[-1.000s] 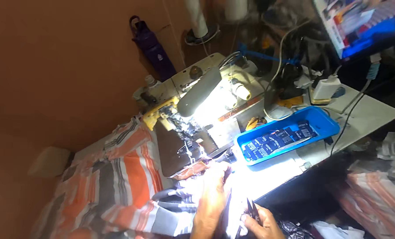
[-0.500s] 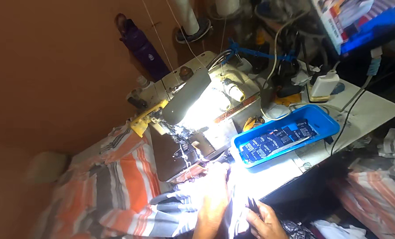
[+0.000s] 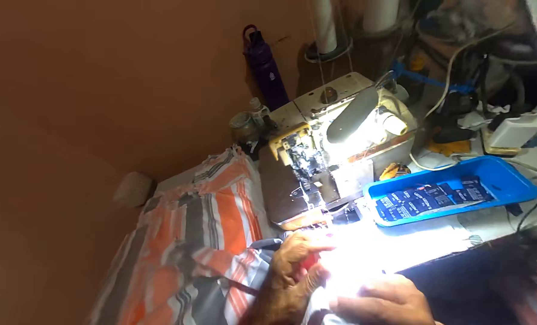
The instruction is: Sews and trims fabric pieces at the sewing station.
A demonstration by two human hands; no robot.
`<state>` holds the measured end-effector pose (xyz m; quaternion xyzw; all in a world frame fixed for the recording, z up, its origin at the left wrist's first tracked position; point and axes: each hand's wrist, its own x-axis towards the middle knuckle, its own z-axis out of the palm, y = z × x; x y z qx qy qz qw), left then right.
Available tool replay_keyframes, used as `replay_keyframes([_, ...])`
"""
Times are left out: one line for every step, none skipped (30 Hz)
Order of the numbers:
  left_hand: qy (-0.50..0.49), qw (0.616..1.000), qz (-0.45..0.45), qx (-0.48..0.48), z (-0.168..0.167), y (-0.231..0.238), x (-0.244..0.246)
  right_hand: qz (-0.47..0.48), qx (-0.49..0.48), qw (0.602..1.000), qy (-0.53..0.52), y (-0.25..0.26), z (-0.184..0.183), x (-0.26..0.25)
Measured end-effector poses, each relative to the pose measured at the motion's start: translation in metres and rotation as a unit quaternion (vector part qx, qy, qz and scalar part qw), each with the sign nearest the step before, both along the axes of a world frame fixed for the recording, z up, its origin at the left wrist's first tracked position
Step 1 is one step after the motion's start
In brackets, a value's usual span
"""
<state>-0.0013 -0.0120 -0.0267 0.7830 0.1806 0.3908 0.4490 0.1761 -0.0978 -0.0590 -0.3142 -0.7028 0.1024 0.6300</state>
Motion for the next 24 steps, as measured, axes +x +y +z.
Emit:
replay_keyframes([0.024,0.999,-0.040,0.011,0.005,-0.001,-0.004,0.010,0.023,1.000,-0.018,0.004,0.007,-0.003])
replay_keyframes([0.031,0.996,-0.086,-0.001,0.009,-0.003,-0.006,0.015,0.030,0.999,-0.013,0.007,0.014,-0.006])
replay_keyframes([0.023,0.992,-0.118,-0.027,0.013,-0.005,-0.009,0.017,0.024,1.000,0.002,0.008,0.021,-0.009])
replay_keyframes([0.003,0.991,-0.129,-0.046,0.013,-0.006,-0.012,0.021,0.011,0.999,0.031,0.009,0.027,-0.011])
replay_keyframes([-0.017,0.991,-0.120,-0.051,0.010,-0.006,-0.016,0.024,-0.002,0.998,0.062,0.010,0.031,-0.012])
replay_keyframes([-0.034,0.992,-0.108,-0.049,0.007,-0.005,-0.021,0.023,-0.011,0.995,0.093,0.012,0.034,-0.012])
replay_keyframes([-0.048,0.993,-0.098,-0.045,0.004,-0.003,-0.027,0.024,-0.016,0.993,0.119,0.014,0.035,-0.012])
replay_keyframes([-0.060,0.993,-0.091,-0.035,0.002,-0.001,-0.034,0.032,-0.024,0.990,0.138,0.016,0.035,-0.010])
replay_keyframes([-0.066,0.995,-0.073,-0.022,0.001,0.001,-0.042,0.044,-0.034,0.986,0.156,0.016,0.036,-0.008])
replay_keyframes([-0.070,0.996,-0.046,-0.013,0.002,0.001,-0.052,0.056,-0.048,0.982,0.173,0.016,0.037,-0.006])
replay_keyframes([-0.067,0.998,-0.019,-0.007,0.005,0.001,-0.062,0.066,-0.063,0.979,0.184,0.016,0.038,-0.004])
replay_keyframes([-0.058,0.998,0.008,-0.002,0.010,0.000,-0.073,0.071,-0.077,0.977,0.188,0.015,0.038,-0.002])
replay_keyframes([-0.044,0.998,0.037,0.009,0.019,-0.003,-0.083,0.074,-0.087,0.976,0.186,0.015,0.037,-0.001])
replay_keyframes([-0.018,0.997,0.073,0.028,0.029,-0.006,-0.091,0.076,-0.098,0.975,0.183,0.014,0.036,-0.001])
replay_keyframes([0.012,0.992,0.118,0.053,0.042,-0.009,-0.098,0.078,-0.110,0.974,0.181,0.013,0.035,-0.003])
replay_keyframes([0.037,0.983,0.159,0.084,0.055,-0.010,-0.104,0.085,-0.129,0.971,0.181,0.011,0.034,-0.004])
replay_keyframes([0.054,0.972,0.196,0.120,0.068,-0.009,-0.107,0.100,-0.157,0.965,0.185,0.009,0.034,-0.007])
replay_keyframes([0.064,0.958,0.229,0.160,0.081,-0.005,-0.106,0.124,-0.199,0.952,0.198,0.006,0.034,-0.010])
replay_keyframes([0.073,0.946,0.251,0.194,0.092,0.001,-0.101,0.150,-0.250,0.930,0.224,0.003,0.034,-0.015])
replay_keyframes([0.085,0.936,0.265,0.216,0.101,0.011,-0.094,0.167,-0.300,0.904,0.256,0.001,0.034,-0.020])
replay_keyframes([0.097,0.929,0.278,0.223,0.105,0.024,-0.084,0.169,-0.341,0.881,0.283,0.002,0.031,-0.025])
replay_keyframes([0.111,0.926,0.288,0.219,0.105,0.040,-0.071,0.159,-0.377,0.859,0.306,0.004,0.027,-0.029])
replay_keyframes([0.124,0.927,0.289,0.202,0.099,0.058,-0.057,0.144,-0.403,0.844,0.324,0.008,0.021,-0.031])
replay_keyframes([0.130,0.933,0.288,0.173,0.089,0.076,-0.042,0.125,-0.420,0.832,0.339,0.012,0.012,-0.032])
